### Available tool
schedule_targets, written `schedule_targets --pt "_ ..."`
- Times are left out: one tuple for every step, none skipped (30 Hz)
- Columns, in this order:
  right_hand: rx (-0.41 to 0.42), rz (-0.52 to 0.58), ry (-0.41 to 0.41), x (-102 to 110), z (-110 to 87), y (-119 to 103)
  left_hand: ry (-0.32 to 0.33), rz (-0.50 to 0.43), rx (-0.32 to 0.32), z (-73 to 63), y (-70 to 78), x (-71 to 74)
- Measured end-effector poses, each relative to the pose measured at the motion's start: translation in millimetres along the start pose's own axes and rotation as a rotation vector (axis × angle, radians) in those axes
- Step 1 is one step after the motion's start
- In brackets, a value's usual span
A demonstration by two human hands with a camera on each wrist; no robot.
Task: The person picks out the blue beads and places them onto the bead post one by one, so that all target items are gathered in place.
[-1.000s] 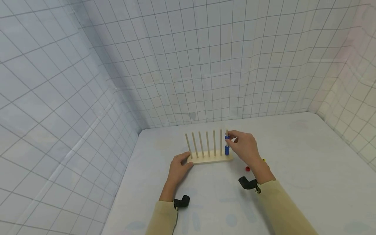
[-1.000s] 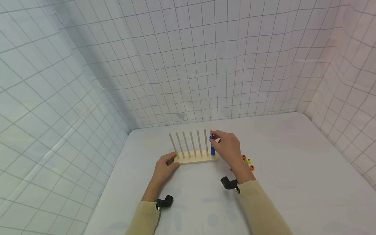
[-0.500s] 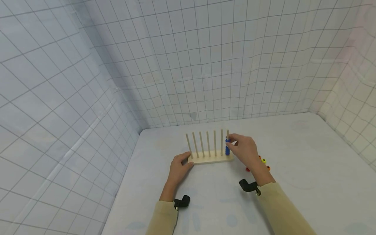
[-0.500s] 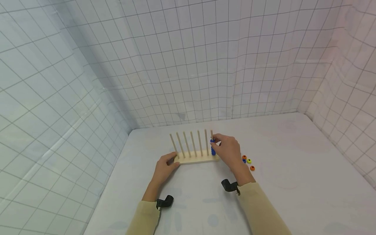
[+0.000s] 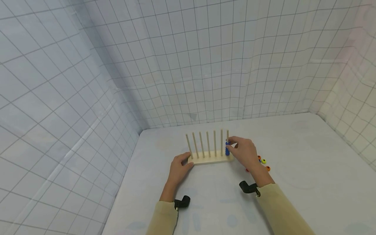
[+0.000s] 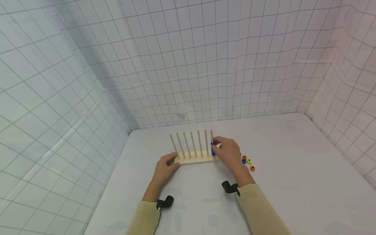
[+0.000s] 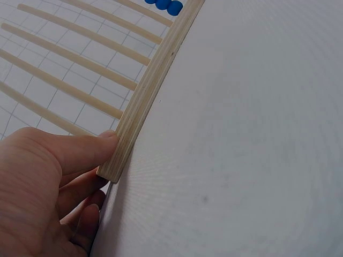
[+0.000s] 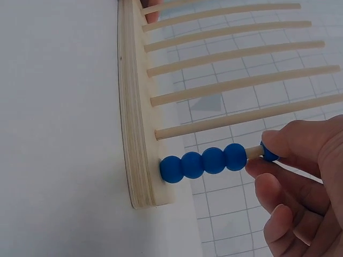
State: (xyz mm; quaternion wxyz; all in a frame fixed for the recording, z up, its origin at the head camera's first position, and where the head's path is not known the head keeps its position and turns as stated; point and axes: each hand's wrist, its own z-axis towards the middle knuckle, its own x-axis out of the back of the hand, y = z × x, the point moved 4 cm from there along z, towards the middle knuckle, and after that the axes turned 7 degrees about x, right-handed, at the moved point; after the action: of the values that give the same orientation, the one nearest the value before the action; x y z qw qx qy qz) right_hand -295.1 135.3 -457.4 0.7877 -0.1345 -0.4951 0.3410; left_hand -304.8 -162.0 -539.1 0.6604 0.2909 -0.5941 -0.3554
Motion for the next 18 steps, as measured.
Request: schedule_targets --pt "0.000 0.002 -0.001 -0.5 -0.1 0.4 0.001 0.000 0.000 -0.1 0.2 0.2" --pt "0.002 0.002 -0.003 -1.0 -0.3 0.7 0.001 -0.002 -0.002 -0.3 0.6 0.4" --pt "0.001 0.001 -0.005 -1.5 -0.5 1.3 0.001 -0.005 -0.005 -0.5 1.1 0.7" --pt "-0.001 0.000 -0.009 -2.1 -0.6 1.9 0.000 -0.008 -0.004 -0.7 1.4 0.9" --pt "0.001 0.005 -0.011 -2.5 -0.9 2.2 0.000 -0.010 -0.004 -1.0 1.8 1.1" --pt "-0.001 0.006 -0.014 -3.1 -1.1 2.6 0.000 -0.010 -0.004 -1.2 2.2 1.3" --pt "-0.003 0.006 -0.017 -3.6 -1.3 3.2 -0.001 -0.010 -0.001 -1.5 2.5 1.5" --pt "-0.005 0.006 -0.019 -4.0 -1.3 3.6 -0.002 -0.011 -0.001 -1.6 2.7 1.7" --pt "-0.008 0.009 -0.022 -4.3 -1.5 4.1 -0.001 -0.009 -0.006 -1.9 3.2 1.9" --pt "-0.010 0.010 -0.023 -4.6 -1.7 4.4 -0.001 -0.008 -0.003 -2.0 3.5 2.0" --pt "-0.010 0.013 -0.024 -4.8 -1.8 4.6 -0.002 -0.006 0.000 -2.1 3.6 2.1" --pt "-0.014 0.011 -0.026 -5.0 -1.8 4.9 -0.003 -0.006 0.001 -2.3 3.9 2.2" --pt "-0.015 0.012 -0.029 -4.9 -1.9 5.0 -0.003 -0.008 0.003 -2.2 4.0 2.2" --pt "-0.015 0.013 -0.032 -4.9 -2.0 5.1 -0.003 -0.008 0.003 -2.2 4.1 2.3" --pt "-0.016 0.013 -0.035 -4.7 -1.9 5.0 -0.004 -0.011 0.003 -2.4 4.5 2.4" --pt "-0.017 0.012 -0.039 -4.4 -1.9 4.7 -0.005 -0.015 0.008 -2.4 4.4 2.6" --pt "-0.018 0.010 -0.045 -4.0 -1.9 4.6 -0.003 -0.013 -0.001 -2.5 4.6 2.7" --pt "-0.019 0.005 -0.050 -3.5 -1.9 4.6 -0.001 -0.015 -0.006 -2.6 4.8 3.0"
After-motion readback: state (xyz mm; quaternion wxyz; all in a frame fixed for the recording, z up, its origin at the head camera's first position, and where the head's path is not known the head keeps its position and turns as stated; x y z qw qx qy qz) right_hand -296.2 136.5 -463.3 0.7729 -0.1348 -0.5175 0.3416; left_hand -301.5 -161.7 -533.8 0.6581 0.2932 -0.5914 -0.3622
